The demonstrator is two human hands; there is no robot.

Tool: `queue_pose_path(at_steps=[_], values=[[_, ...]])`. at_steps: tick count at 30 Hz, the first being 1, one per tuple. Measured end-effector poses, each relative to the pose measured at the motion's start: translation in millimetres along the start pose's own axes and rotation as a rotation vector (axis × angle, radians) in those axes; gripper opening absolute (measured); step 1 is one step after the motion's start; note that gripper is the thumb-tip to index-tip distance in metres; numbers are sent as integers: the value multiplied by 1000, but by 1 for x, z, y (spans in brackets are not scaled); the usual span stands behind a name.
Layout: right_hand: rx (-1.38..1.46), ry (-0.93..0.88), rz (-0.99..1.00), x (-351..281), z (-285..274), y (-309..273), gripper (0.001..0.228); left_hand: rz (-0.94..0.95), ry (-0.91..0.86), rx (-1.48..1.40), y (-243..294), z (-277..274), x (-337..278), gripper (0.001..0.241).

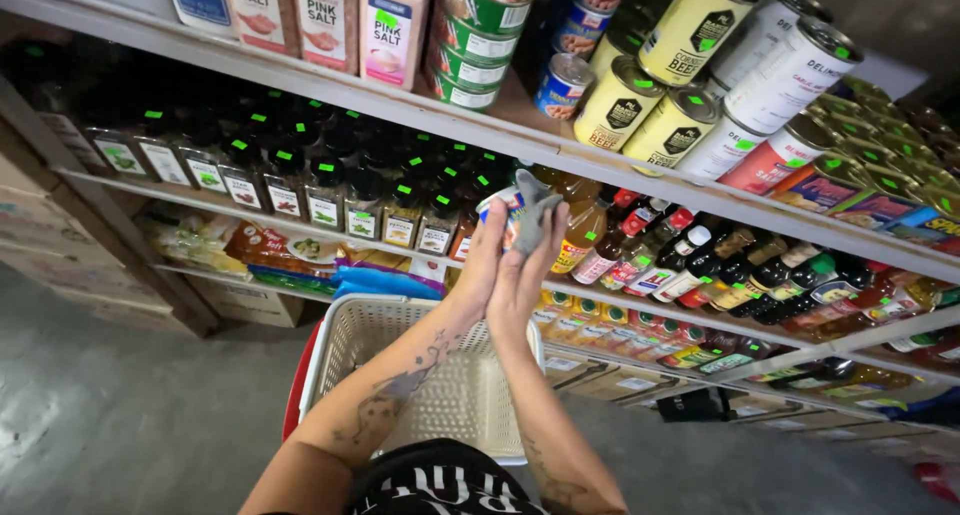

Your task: Wiping dust off canned food items with a cloth and placing them into a shopping basket.

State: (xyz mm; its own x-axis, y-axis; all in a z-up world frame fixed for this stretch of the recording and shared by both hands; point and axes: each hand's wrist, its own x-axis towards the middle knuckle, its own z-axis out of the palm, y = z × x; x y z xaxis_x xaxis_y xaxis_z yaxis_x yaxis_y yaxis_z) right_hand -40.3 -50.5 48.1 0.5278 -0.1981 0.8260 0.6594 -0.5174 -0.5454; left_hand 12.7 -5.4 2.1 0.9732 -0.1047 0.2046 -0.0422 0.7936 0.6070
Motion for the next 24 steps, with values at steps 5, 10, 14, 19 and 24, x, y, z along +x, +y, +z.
queue_pose_path(at_steps=[5, 10, 14, 19, 24], values=[[626, -21, 541, 16, -27, 74, 65, 145, 0, 383, 0, -14, 5, 54], [-112, -222, -26, 48, -36, -2, 47, 489, -179, 1118, 35, -11, 2, 74], [49, -468, 274, 64, -28, 24, 49, 709, -326, 1514, 40, -6, -2, 84], [311, -146, 525, 26, -3, 60, 53, 361, -135, 688, 3, -18, 14, 63], [-196, -152, -239, 7, 6, 29, 58, -65, -149, -227, 29, 17, 5, 63]])
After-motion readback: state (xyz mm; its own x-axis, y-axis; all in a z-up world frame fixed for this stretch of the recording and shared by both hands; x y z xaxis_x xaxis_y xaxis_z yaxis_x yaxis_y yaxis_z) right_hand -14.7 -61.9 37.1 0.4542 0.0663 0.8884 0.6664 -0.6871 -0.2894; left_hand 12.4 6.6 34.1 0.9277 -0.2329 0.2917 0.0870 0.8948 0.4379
